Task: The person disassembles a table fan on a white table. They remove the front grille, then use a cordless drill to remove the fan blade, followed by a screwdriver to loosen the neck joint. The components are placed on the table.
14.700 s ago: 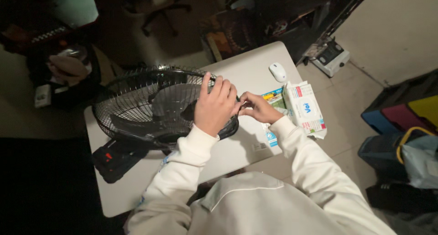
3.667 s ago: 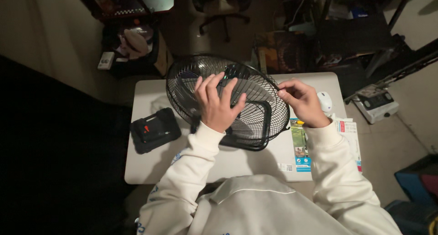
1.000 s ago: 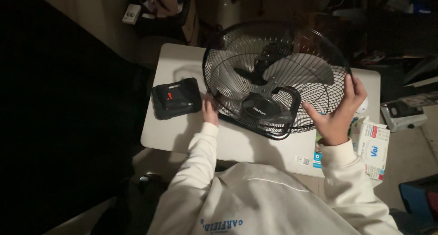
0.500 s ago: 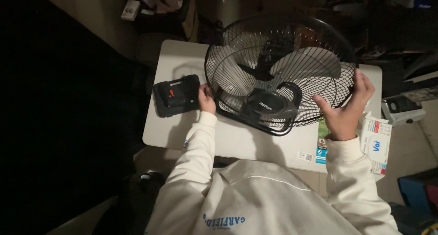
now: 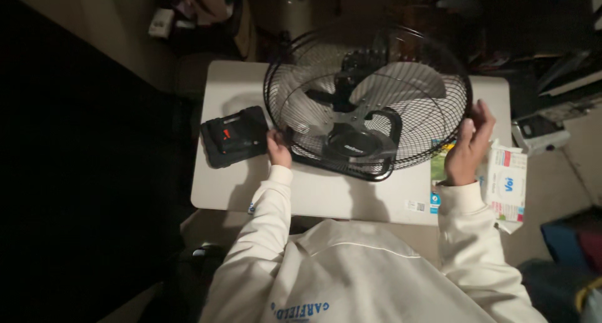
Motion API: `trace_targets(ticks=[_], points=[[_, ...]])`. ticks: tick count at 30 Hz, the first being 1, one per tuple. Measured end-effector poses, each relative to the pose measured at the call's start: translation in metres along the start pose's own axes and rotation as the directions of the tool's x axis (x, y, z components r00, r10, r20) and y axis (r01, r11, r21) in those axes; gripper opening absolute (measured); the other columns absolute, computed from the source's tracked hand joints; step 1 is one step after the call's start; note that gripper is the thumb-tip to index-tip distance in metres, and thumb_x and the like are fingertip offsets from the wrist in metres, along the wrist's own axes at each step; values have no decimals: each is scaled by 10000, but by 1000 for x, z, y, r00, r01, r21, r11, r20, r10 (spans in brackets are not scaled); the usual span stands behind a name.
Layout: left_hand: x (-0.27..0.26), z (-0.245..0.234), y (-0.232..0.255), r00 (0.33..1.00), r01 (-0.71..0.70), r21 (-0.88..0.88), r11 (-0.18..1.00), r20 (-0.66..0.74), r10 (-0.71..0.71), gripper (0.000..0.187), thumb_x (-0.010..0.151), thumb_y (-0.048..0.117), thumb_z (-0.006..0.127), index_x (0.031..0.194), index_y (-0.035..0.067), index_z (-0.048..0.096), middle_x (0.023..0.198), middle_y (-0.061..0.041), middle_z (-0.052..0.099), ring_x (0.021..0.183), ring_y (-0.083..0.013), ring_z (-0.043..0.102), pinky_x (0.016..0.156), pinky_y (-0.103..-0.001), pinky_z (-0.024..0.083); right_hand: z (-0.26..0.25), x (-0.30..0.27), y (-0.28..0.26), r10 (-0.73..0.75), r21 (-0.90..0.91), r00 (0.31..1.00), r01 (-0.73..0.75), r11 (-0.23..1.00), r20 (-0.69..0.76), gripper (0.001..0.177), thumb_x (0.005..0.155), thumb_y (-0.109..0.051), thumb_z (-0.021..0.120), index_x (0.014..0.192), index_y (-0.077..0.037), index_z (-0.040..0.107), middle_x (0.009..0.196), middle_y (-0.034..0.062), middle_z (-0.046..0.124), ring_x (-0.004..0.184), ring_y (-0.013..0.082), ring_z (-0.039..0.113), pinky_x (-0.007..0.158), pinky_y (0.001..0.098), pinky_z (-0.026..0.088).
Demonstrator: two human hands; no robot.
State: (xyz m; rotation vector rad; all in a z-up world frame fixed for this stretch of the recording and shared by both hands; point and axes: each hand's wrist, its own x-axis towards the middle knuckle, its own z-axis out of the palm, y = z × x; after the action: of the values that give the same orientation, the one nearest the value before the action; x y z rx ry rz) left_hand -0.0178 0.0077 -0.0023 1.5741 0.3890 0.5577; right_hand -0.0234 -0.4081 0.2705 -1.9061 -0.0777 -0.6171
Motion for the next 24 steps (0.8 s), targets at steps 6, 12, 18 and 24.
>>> trace_targets(ticks=[6,12,18,24], points=[[-8,-11,-5,970,236,-282,930,122,-210,369,1099,302,448,1366,50,488,1191,-66,627,1019,-181,606,846,-323,533,-20,-37,59,368,258,928,-369,893,55,252,1195,-208,555,1122,27,612,964,23,584,916,120,530,848,275,457],[-16,-26,0,912,410,-443,797,204,-356,478,1086,354,533,1490,161,366,1248,-39,509,1019,-196,543,778,-366,534,-16,-61,54,434,294,901,-419,859,15,213,1105,-243,532,1051,-54,614,911,-25,603,824,75,592,787,264,548],[-32,-36,6,867,497,-474,727,295,-401,531,1039,418,506,1503,234,324,1390,-71,524,1152,-233,580,872,-465,596,-5,-86,79,451,627,890,-392,673,73,142,1163,-237,590,1177,-98,570,1071,-4,578,998,117,565,901,320,502],[-36,-30,1,809,583,-599,549,369,-457,576,1042,462,505,1523,163,402,1425,-74,523,1177,-230,552,1001,-512,519,20,-119,91,537,676,833,-473,565,133,214,1014,-236,533,1168,-98,587,1156,13,639,1079,136,622,940,336,543]])
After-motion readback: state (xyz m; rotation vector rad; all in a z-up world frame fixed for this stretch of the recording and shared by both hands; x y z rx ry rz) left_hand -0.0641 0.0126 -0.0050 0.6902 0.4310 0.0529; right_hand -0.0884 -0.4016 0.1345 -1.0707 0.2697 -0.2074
